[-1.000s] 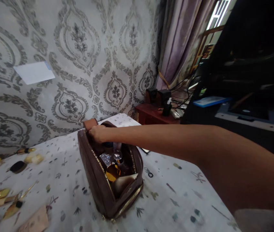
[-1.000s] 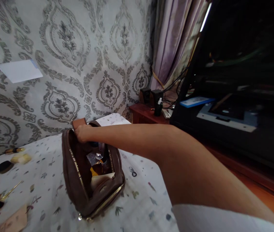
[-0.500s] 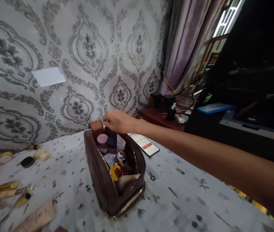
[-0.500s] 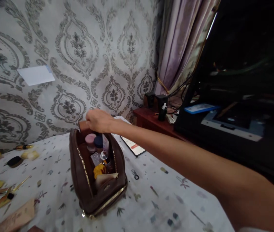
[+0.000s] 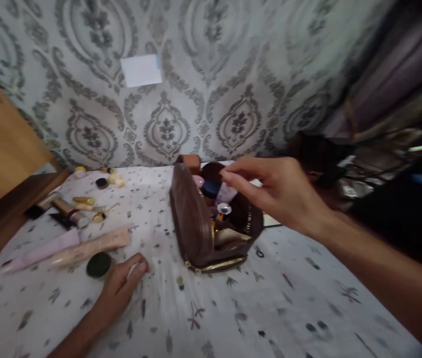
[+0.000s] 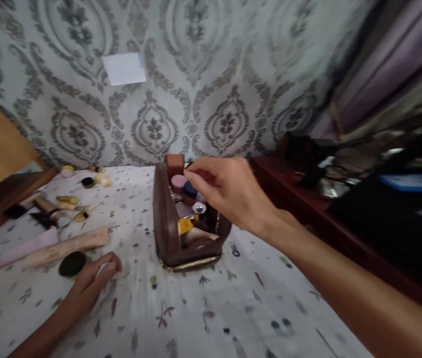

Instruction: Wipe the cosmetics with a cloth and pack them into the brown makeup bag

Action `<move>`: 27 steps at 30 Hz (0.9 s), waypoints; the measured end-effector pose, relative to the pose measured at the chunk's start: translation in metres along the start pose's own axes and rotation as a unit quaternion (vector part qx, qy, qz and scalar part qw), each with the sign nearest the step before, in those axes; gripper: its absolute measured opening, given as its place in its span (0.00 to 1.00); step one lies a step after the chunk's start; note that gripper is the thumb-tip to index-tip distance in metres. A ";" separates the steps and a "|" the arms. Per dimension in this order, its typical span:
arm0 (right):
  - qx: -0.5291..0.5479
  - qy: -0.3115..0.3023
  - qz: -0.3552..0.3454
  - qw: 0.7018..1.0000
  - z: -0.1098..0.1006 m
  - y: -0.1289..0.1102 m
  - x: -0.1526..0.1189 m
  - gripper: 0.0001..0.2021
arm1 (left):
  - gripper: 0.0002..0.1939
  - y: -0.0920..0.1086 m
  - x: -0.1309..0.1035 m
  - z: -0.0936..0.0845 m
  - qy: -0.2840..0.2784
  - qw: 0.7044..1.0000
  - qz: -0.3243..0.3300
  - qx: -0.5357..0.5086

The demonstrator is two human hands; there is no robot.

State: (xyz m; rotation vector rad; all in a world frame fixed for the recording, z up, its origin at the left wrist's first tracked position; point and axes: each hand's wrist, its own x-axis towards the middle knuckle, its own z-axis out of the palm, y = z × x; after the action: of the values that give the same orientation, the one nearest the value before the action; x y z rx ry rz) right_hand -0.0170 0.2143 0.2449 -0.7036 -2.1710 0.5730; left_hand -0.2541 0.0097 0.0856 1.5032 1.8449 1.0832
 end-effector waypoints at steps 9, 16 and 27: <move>0.027 -0.077 -0.265 0.961 0.048 -0.040 -0.068 0.12 | 0.14 0.002 -0.005 0.001 -0.012 0.999 0.027 -0.041; 0.213 -0.102 -0.083 0.968 0.125 -0.051 -0.096 0.10 | 0.12 0.005 -0.004 -0.009 0.024 0.997 0.044 -0.056; 0.538 -0.102 0.383 0.744 0.230 -0.051 -0.094 0.21 | 0.15 0.012 -0.001 -0.027 0.114 0.989 0.045 -0.084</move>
State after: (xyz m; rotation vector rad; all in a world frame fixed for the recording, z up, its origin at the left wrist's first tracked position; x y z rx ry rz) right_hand -0.1597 0.0766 0.0864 -0.8181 -1.2088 2.1671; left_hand -0.2687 0.0022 0.1106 1.4244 1.7942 1.4695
